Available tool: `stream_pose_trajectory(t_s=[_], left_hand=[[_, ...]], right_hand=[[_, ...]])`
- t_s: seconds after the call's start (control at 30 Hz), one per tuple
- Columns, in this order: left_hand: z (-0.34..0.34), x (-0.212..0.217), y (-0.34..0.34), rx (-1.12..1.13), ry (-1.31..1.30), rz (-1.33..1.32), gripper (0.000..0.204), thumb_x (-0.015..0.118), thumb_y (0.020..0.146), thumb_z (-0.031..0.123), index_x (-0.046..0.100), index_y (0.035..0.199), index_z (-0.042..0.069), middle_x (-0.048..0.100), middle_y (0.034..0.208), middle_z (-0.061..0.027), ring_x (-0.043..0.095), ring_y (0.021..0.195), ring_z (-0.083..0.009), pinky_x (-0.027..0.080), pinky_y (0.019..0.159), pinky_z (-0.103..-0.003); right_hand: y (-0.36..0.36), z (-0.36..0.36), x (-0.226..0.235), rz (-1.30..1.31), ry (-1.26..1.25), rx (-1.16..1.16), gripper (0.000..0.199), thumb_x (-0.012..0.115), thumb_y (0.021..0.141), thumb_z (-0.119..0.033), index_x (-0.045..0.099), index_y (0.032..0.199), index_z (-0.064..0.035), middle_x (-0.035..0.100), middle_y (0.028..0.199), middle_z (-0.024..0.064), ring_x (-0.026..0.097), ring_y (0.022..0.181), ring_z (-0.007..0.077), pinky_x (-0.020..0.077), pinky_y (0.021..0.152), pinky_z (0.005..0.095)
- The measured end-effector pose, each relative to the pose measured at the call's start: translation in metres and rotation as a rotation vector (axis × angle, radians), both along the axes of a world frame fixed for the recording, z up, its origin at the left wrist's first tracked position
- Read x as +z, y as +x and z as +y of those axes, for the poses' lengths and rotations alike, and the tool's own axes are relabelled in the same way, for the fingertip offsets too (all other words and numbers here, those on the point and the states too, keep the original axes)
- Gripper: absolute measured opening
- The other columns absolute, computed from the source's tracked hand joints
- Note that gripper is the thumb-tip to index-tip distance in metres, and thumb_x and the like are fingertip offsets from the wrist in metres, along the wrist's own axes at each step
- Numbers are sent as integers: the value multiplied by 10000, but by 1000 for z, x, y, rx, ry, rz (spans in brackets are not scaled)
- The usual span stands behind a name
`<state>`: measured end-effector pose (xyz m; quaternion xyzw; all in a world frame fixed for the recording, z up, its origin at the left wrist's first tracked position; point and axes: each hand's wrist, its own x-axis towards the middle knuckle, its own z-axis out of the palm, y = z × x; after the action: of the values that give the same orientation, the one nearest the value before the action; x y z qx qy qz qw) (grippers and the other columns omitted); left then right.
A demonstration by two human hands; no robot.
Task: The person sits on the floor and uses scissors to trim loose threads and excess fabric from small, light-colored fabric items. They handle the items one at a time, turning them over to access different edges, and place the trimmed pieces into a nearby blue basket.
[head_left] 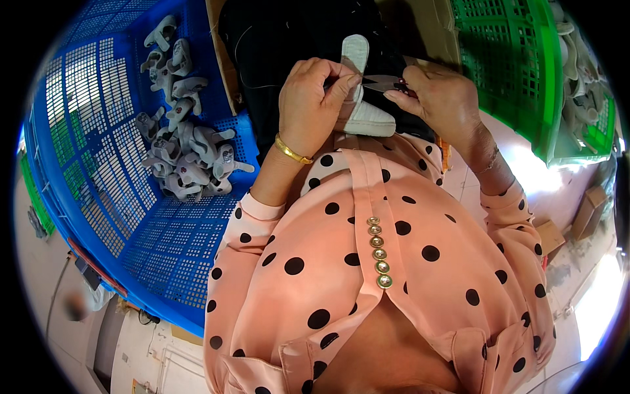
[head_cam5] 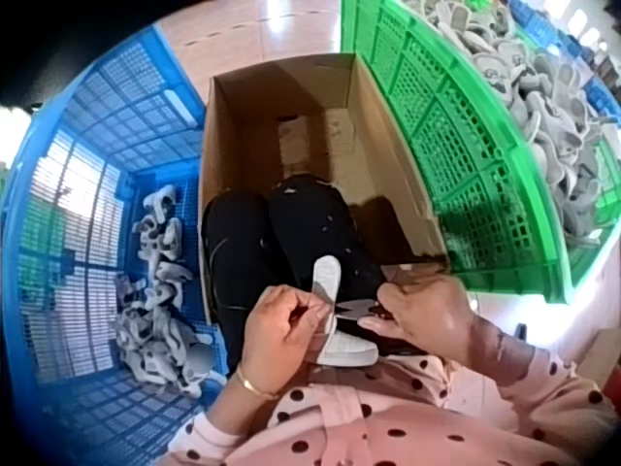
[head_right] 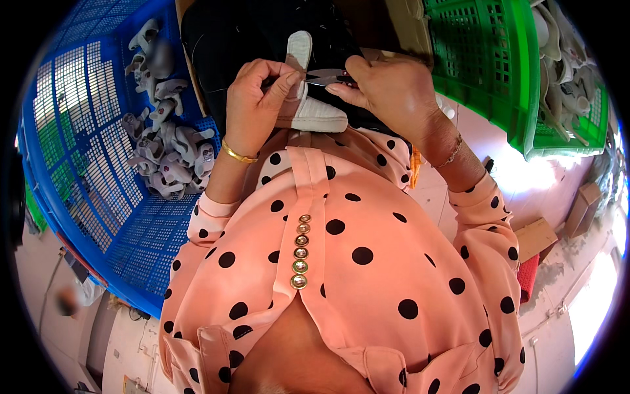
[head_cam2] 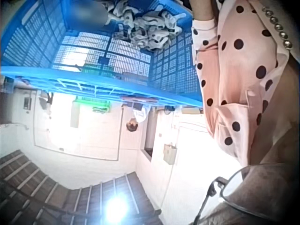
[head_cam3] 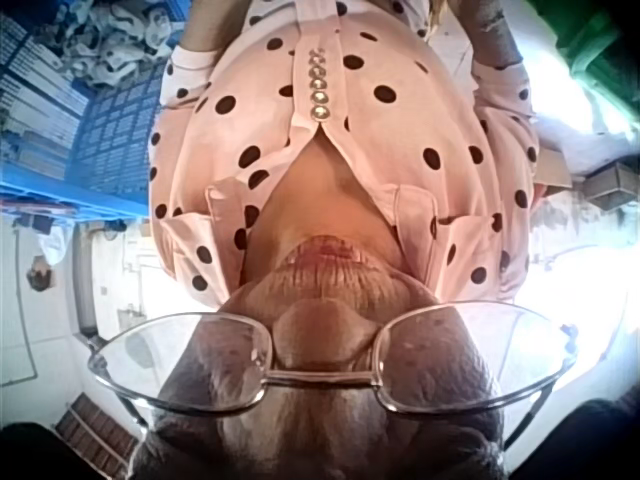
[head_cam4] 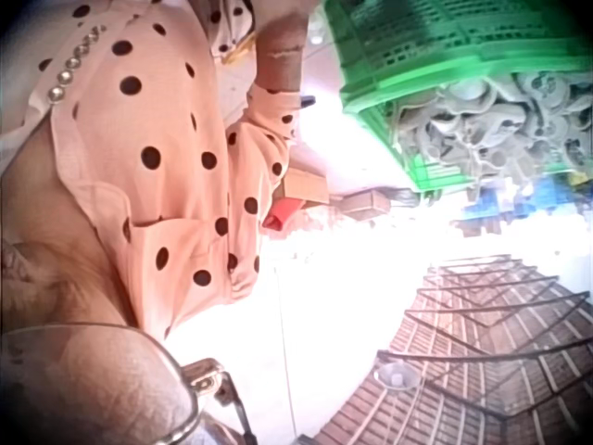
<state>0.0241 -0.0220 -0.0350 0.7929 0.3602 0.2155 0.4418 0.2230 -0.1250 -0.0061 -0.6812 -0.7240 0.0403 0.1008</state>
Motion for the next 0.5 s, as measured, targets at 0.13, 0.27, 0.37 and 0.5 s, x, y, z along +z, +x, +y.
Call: stream_pose_trajectory(t_s=[0.13,0.27,0.37,0.5], left_hand=[[-2,-2,1,20,-21,-16,175,716,822,234,674,799,66,633,780,-58,575,784,-250,460,689,-345],[-4,-4,1,23,41,-21,189,723,813,245,670,799,64,626,767,-69,571,778,-265,459,681,-354],[-4,-3,-1,35,7,-24,180,705,854,196,661,856,21,638,791,-60,582,756,-191,460,700,-285],[-5,8,-9,188,-585,-260,167,635,934,155,644,920,-11,665,878,-43,585,776,-101,460,748,-219]], right_hand=[[-3,1,3,-67,-47,12,393,649,824,-476,537,703,-120,543,570,20,599,579,197,464,501,310],[-5,5,5,-89,50,58,383,661,821,-457,533,694,-120,533,552,19,598,567,195,457,495,314],[-5,5,2,-21,47,25,379,668,831,-433,537,702,-101,542,568,38,594,566,212,453,501,323],[-8,11,-6,587,-90,-216,382,660,878,-398,581,760,-44,555,594,74,544,539,194,421,501,306]])
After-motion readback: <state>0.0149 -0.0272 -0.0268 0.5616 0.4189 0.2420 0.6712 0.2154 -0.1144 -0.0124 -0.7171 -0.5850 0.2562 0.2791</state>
